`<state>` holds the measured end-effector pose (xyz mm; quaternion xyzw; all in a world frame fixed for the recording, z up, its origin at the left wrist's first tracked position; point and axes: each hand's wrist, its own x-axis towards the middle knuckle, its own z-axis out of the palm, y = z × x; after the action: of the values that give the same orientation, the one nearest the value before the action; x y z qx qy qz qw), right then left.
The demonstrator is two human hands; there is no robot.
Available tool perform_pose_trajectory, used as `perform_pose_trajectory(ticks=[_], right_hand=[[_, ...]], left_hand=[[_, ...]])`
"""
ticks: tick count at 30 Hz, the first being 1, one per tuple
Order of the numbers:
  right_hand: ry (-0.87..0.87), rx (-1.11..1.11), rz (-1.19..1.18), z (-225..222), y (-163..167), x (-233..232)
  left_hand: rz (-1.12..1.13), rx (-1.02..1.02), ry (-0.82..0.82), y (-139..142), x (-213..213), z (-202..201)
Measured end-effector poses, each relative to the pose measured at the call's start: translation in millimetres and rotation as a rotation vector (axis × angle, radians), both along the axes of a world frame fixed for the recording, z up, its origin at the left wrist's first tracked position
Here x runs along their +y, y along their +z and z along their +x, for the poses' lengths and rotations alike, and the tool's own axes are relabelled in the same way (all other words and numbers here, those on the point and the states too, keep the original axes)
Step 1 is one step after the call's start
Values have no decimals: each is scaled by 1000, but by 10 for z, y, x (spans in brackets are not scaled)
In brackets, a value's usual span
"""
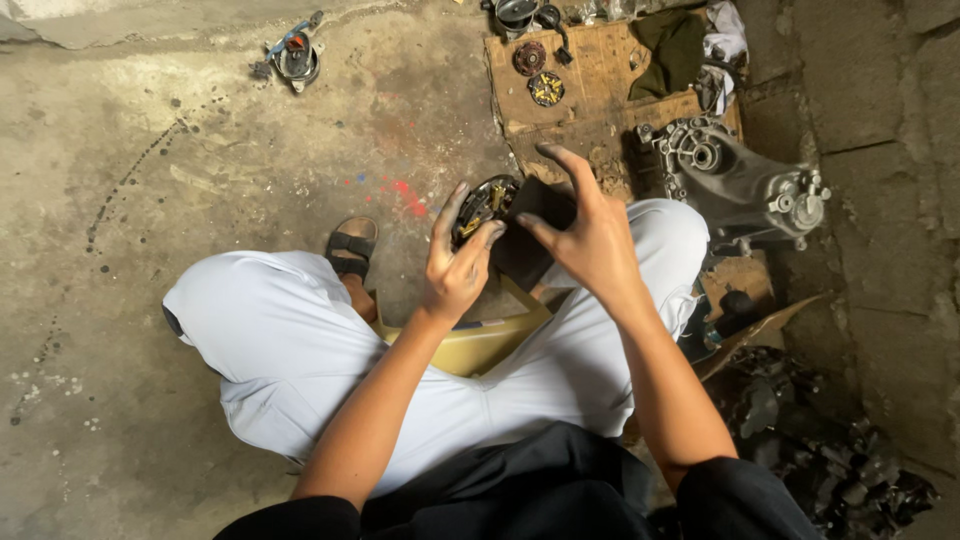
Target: The person sits on a low stool and uses a sanding block to clean the surface of a circular mechanical component. They rotate the part to access different areas and continue sanding throughout the clip.
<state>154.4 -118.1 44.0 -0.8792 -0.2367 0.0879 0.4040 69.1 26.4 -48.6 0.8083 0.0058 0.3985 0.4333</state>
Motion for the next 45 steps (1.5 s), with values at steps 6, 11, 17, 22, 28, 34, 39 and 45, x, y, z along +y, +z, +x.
perform_pose_trajectory(ticks=[6,11,17,22,28,34,39,45], right_hand=[[-174,325,329,-317,-238,194],[-111,-93,186,-526,-346,239],[-213,-64,142,-506,-340,183],[-249,-17,157,-529,-349,190],[-225,-135,132,-507,-394,172],[-80,-193,168,-504,-396,114],[-138,-207,83,-542,-399,68],[-117,-198,83,-553,-417,29]], left_hand=[[-56,32,36,12,37,6],[-78,4,33,-14,54,3],[-35,30,-37,-44,48,-12],[-70,44,-81,-56,65,-5],[-136,29,-115,-58,63,19],[-128,13,-95,-83,54,38],[-75,-10,-65,-112,16,32],[-213,20,-54,-117,-29,-9]])
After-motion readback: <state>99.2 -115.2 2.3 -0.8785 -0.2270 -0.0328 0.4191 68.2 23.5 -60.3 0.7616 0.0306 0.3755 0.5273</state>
